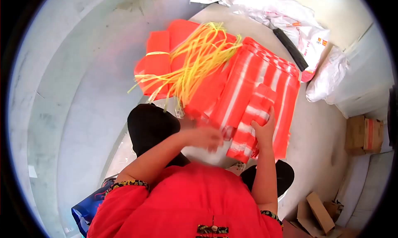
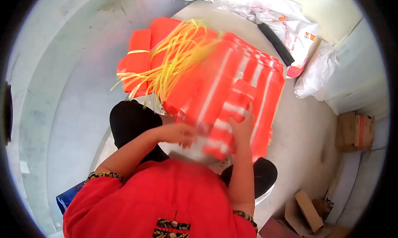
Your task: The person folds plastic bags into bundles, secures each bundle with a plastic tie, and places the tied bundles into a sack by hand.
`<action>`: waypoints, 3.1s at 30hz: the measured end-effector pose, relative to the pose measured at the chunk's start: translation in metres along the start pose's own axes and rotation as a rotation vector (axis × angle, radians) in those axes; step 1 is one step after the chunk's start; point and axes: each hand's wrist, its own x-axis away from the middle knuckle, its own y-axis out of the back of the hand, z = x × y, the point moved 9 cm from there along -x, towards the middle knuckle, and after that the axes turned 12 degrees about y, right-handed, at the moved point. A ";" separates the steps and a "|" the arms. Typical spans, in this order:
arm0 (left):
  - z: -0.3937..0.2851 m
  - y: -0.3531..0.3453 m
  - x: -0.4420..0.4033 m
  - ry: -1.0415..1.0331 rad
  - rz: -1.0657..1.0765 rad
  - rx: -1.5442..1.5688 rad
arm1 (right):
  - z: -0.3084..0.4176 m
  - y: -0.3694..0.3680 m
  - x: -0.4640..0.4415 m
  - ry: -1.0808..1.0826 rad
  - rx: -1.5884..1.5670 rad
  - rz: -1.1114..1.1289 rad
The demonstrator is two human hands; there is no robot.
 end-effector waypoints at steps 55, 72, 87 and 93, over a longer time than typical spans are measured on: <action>-0.151 -0.045 -0.122 -0.078 -0.205 0.489 | -0.011 0.091 0.002 -0.137 -0.817 -0.319; -0.120 -0.033 -0.171 -0.082 -0.485 0.125 | -0.039 0.149 0.024 0.012 0.237 0.212; -0.155 -0.040 -0.154 -0.197 -0.704 -0.360 | -0.049 0.193 0.027 -0.196 -0.349 0.076; -0.156 -0.043 -0.155 -0.240 -0.714 -0.433 | -0.012 0.128 -0.006 -0.017 -0.602 0.273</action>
